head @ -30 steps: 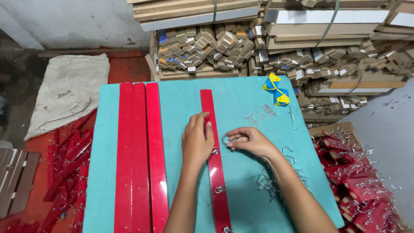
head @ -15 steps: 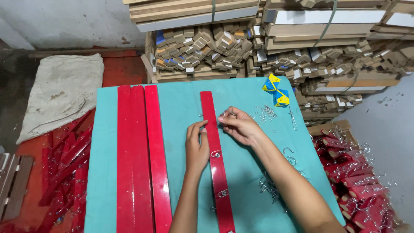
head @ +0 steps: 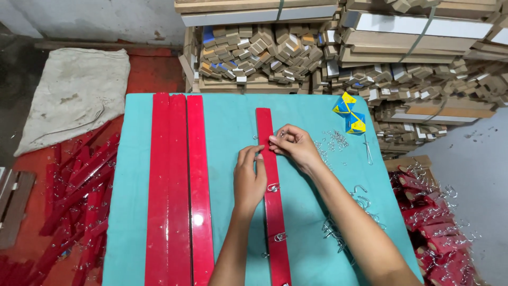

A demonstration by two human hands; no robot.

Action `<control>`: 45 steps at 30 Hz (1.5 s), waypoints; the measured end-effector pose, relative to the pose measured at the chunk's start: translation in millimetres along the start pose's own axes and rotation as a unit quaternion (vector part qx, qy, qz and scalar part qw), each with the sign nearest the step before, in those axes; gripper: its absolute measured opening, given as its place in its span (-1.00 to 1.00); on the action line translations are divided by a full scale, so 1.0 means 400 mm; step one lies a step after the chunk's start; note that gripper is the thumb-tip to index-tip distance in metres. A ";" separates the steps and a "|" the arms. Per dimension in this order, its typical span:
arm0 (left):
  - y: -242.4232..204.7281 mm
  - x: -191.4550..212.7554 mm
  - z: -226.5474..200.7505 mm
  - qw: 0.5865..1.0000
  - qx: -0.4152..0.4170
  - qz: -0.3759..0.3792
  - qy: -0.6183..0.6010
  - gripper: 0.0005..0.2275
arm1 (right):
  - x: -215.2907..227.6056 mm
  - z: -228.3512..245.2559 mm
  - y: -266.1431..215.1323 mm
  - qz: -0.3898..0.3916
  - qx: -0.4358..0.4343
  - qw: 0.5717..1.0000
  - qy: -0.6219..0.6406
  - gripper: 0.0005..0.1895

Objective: Attaching metal hooks to red strips and placing the finished items into a box.

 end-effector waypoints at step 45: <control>-0.058 -0.052 -0.114 0.926 -0.044 0.097 0.362 -0.51 | 0.186 0.353 -0.254 0.171 0.067 0.885 -0.429 -0.79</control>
Point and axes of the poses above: each hand's wrist, its own y-axis towards the middle knuckle, its own x-axis out of the back of the hand, z = x × y, the point moved 8 cm from there along y, towards the middle knuckle, and after that the axes turned 15 degrees about x, right-handed, at the moved point
